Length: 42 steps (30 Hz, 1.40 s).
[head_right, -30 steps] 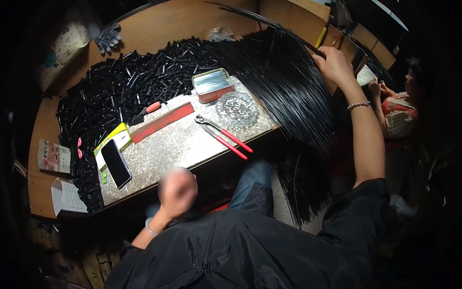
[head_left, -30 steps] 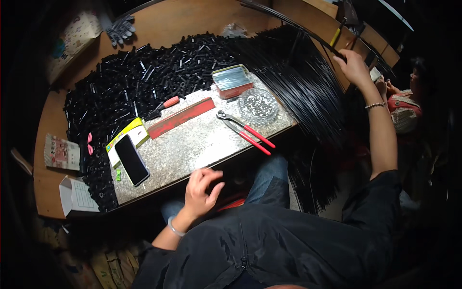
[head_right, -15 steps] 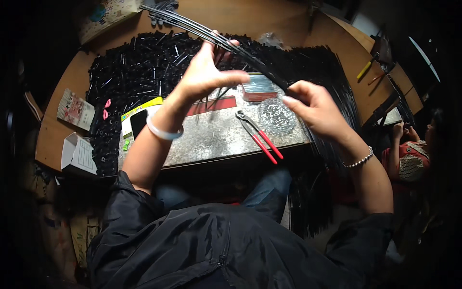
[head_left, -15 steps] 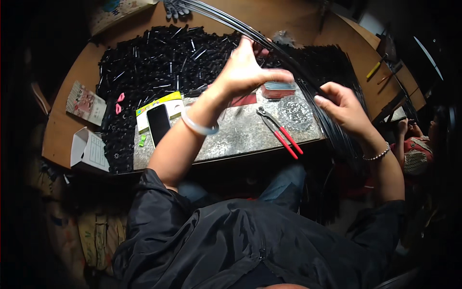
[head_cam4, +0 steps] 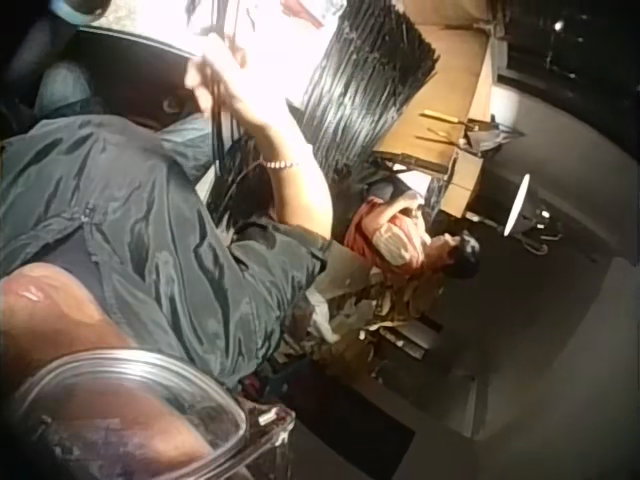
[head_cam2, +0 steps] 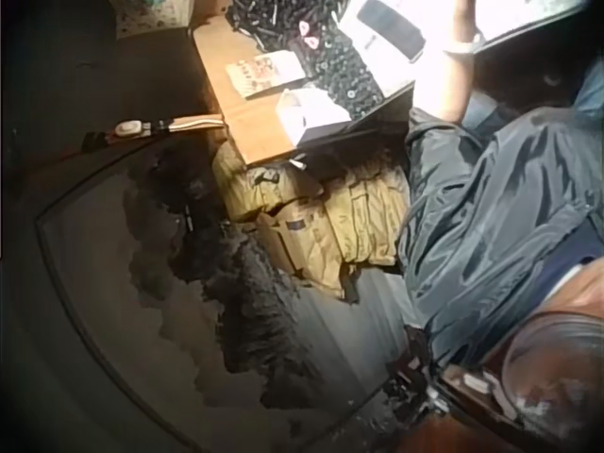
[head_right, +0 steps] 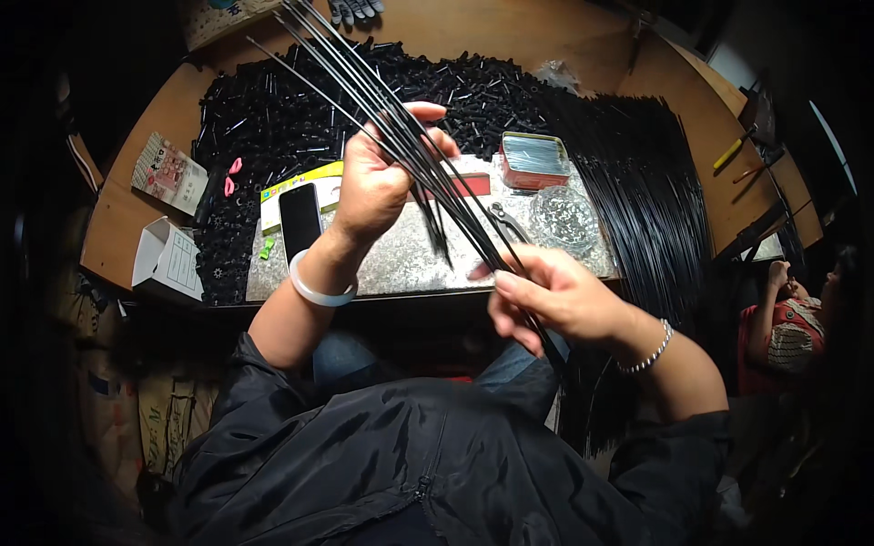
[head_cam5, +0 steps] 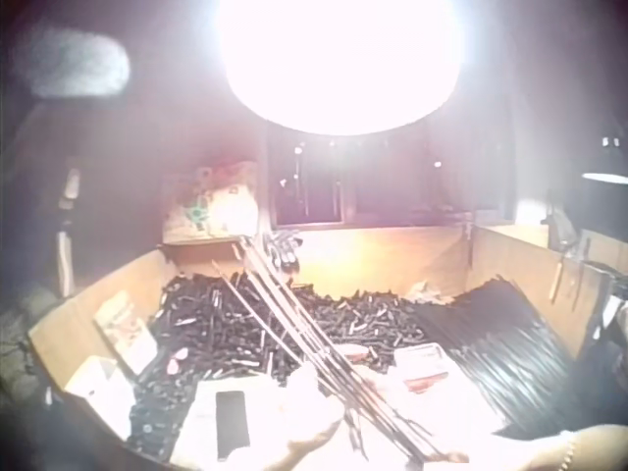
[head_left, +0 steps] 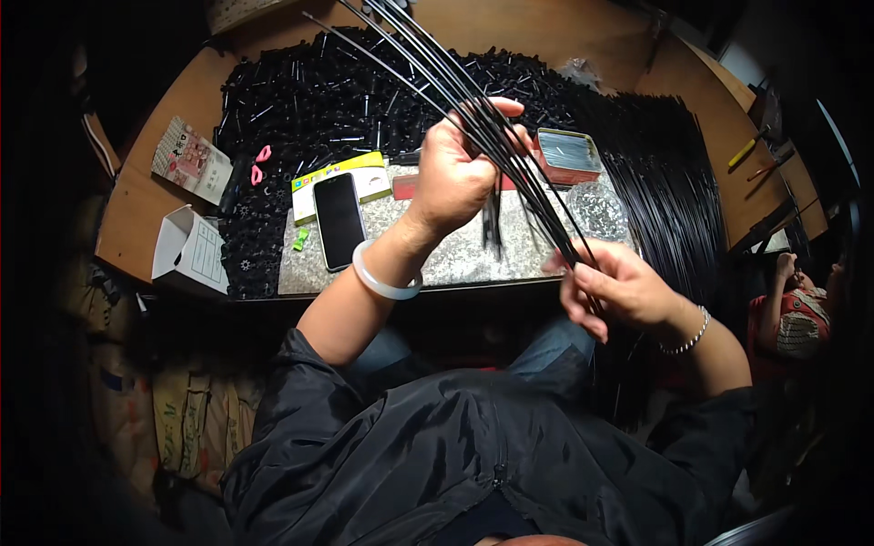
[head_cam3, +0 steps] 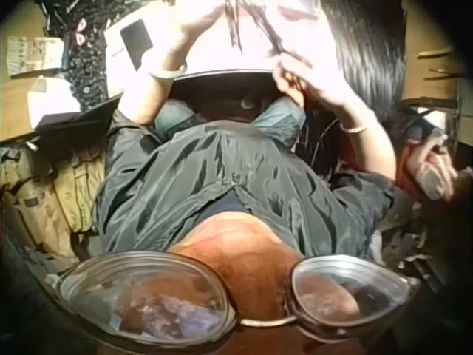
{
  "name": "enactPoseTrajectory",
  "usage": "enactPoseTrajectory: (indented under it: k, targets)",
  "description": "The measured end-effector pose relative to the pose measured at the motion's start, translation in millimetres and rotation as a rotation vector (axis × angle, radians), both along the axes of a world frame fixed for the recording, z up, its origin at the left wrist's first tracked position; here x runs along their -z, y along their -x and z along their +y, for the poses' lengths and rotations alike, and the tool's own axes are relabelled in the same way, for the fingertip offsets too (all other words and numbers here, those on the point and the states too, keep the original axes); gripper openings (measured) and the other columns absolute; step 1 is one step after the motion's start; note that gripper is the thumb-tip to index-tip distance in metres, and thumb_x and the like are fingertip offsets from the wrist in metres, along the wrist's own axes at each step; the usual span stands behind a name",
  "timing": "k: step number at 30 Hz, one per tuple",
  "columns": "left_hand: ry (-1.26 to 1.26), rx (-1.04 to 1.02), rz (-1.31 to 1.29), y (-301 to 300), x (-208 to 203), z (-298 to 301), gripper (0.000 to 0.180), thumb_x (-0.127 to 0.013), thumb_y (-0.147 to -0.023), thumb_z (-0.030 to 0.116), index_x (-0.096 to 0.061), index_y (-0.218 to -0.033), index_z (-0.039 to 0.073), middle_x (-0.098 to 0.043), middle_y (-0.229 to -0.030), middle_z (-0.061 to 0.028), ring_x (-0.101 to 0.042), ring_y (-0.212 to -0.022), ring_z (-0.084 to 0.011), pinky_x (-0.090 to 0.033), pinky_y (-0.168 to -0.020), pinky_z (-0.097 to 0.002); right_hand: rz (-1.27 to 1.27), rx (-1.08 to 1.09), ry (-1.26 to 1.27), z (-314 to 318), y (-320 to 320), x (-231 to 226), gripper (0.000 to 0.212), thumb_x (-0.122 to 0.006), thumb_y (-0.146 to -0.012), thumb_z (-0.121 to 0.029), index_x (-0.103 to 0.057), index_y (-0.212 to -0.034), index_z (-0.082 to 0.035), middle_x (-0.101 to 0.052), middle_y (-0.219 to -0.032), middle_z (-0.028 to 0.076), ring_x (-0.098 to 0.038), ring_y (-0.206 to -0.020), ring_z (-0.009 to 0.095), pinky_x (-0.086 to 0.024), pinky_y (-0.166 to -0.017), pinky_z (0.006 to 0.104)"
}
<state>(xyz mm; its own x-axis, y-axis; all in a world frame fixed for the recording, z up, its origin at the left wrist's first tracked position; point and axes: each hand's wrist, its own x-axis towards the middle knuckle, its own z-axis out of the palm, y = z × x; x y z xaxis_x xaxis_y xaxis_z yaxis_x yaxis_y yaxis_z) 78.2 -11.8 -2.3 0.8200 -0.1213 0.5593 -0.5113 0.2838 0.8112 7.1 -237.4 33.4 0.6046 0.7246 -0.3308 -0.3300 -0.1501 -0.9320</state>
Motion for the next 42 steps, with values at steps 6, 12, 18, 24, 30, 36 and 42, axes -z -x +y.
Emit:
enactPoseTrajectory:
  k: [6,12,18,24,30,36,42]
  targets:
    - [-0.272,-0.103,0.014,13,-7,9,0.032,-0.060,-0.081,-0.006,-0.057,-0.113,-0.005,-0.066,-0.096,-0.0112,-0.063,-0.088,-0.0144,-0.054,-0.077,-0.0263,-0.132,0.079,-0.023,-17,18,17,0.035,-0.045,-0.096,-0.022,-0.042,-0.124,0.000,-0.059,-0.078,0.011,-0.055,-0.054,0.012,-0.049,-0.048,0.0238]
    - [-0.374,-0.225,-0.104,19,-9,8,0.021,-0.057,-0.084,0.000,-0.063,-0.104,-0.006,-0.067,-0.096,-0.0139,-0.065,-0.085,-0.0164,-0.055,-0.073,-0.0285,-0.025,0.086,-0.093,-16,21,21,0.033,-0.040,-0.098,-0.021,-0.041,-0.124,0.000,-0.061,-0.087,0.015,-0.060,-0.058,0.016,-0.051,-0.050,0.0257]
    - [-0.291,-0.092,0.047,29,-10,6,0.021,-0.057,-0.087,0.004,-0.062,-0.104,-0.007,-0.066,-0.098,-0.0164,-0.064,-0.089,-0.0180,-0.053,-0.077,-0.0288,0.021,0.084,-0.015,-4,34,10,0.034,-0.039,-0.099,-0.025,-0.047,-0.119,0.001,-0.058,-0.070,0.008,-0.046,-0.047,0.008,-0.039,-0.045,0.0201]
    - [-0.294,-0.182,0.027,29,27,-6,0.019,-0.061,-0.085,0.012,-0.065,-0.100,0.000,-0.067,-0.076,-0.0133,-0.065,-0.075,-0.0108,-0.048,-0.066,-0.0264,-0.149,0.200,0.052,-11,44,4,0.030,-0.038,-0.099,-0.026,-0.053,-0.097,0.000,-0.042,-0.053,-0.001,-0.034,-0.044,0.004,-0.030,-0.044,0.0190]
    - [-0.714,-0.260,-0.247,18,103,11,0.027,-0.054,-0.077,-0.003,-0.065,-0.101,0.004,-0.067,-0.087,-0.0154,-0.065,-0.080,-0.0302,-0.051,-0.073,-0.0341,-0.247,0.283,-0.032,-33,69,33,0.020,-0.039,-0.097,-0.013,-0.051,-0.092,0.002,-0.046,-0.063,-0.001,-0.039,-0.049,0.004,-0.031,-0.045,0.0186]
    - [-1.383,-0.596,-0.521,-107,97,61,0.030,-0.058,-0.078,0.014,-0.062,-0.107,0.009,-0.061,-0.110,-0.0104,-0.056,-0.104,-0.0271,-0.047,-0.087,-0.0378,-0.815,0.451,0.087,14,49,176,0.010,-0.046,-0.092,-0.005,-0.054,-0.090,0.000,-0.054,-0.060,0.005,-0.052,-0.050,0.013,-0.041,-0.048,0.0261]
    - [-1.676,-0.281,-0.280,-35,49,58,0.078,-0.074,-0.066,0.025,-0.039,-0.135,0.016,-0.039,-0.137,-0.0151,-0.032,-0.130,-0.0377,-0.029,-0.102,-0.0558,-1.018,0.490,0.108,31,29,245,0.011,-0.050,-0.092,-0.010,-0.054,-0.092,0.000,-0.056,-0.065,0.012,-0.057,-0.053,0.027,-0.044,-0.049,0.0310]
